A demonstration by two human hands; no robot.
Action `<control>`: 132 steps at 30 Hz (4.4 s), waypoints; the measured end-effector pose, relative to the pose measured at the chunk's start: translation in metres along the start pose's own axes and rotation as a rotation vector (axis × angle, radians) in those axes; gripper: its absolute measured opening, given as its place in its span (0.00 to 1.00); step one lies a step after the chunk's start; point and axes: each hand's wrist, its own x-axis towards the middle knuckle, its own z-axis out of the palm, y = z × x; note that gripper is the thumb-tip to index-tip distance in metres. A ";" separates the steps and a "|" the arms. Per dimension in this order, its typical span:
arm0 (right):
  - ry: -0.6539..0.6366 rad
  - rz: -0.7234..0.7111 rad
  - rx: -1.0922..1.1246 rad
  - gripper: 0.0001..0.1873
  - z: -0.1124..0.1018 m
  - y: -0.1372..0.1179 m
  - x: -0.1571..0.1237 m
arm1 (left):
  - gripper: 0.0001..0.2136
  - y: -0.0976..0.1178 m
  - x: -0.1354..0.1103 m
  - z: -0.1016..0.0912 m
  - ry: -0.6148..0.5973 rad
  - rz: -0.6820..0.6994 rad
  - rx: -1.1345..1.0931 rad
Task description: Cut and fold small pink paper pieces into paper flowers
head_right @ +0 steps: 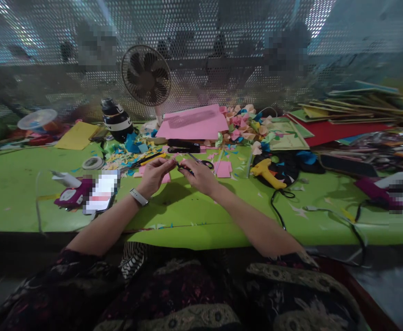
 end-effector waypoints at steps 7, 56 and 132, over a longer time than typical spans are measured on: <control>-0.069 0.015 0.073 0.21 -0.002 0.001 0.002 | 0.15 0.002 0.000 0.000 -0.027 0.021 0.035; -0.061 0.047 0.190 0.20 0.001 0.001 0.001 | 0.13 0.001 -0.001 0.000 -0.051 0.077 0.069; 0.047 -0.034 -0.244 0.08 -0.009 0.000 0.000 | 0.13 -0.006 0.008 -0.020 -0.295 0.452 0.846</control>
